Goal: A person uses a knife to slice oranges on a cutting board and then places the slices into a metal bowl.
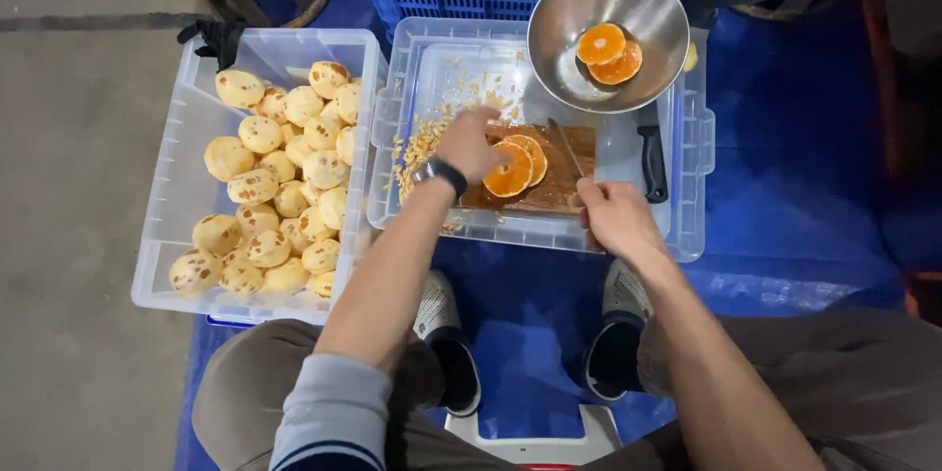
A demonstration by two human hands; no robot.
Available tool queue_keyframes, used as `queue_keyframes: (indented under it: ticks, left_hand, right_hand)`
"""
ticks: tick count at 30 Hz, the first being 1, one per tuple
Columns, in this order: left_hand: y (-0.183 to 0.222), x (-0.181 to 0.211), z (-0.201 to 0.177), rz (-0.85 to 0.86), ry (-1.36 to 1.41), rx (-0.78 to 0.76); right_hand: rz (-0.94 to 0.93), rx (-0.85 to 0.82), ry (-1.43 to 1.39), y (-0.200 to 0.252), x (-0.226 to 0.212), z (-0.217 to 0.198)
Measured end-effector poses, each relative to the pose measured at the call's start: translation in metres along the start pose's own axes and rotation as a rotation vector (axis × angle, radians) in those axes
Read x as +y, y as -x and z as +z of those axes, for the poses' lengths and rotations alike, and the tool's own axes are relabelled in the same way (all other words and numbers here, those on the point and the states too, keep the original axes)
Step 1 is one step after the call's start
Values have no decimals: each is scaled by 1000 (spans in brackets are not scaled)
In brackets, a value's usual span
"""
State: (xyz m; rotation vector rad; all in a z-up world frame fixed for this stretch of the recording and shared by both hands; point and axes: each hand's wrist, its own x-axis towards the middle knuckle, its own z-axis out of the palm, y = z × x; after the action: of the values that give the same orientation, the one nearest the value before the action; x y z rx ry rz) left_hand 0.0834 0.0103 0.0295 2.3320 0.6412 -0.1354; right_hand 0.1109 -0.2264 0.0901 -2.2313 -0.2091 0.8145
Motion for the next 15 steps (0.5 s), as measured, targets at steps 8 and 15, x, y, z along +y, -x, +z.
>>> queue_keyframes:
  ticks: [8,15]
  left_hand:
    - [41,11,26,127,-303,-80]
    - [32,-8,12,-72,227,64]
  right_hand:
    - [17,-24,0,1,21,2]
    - [-5,-64,-43,12,6,7]
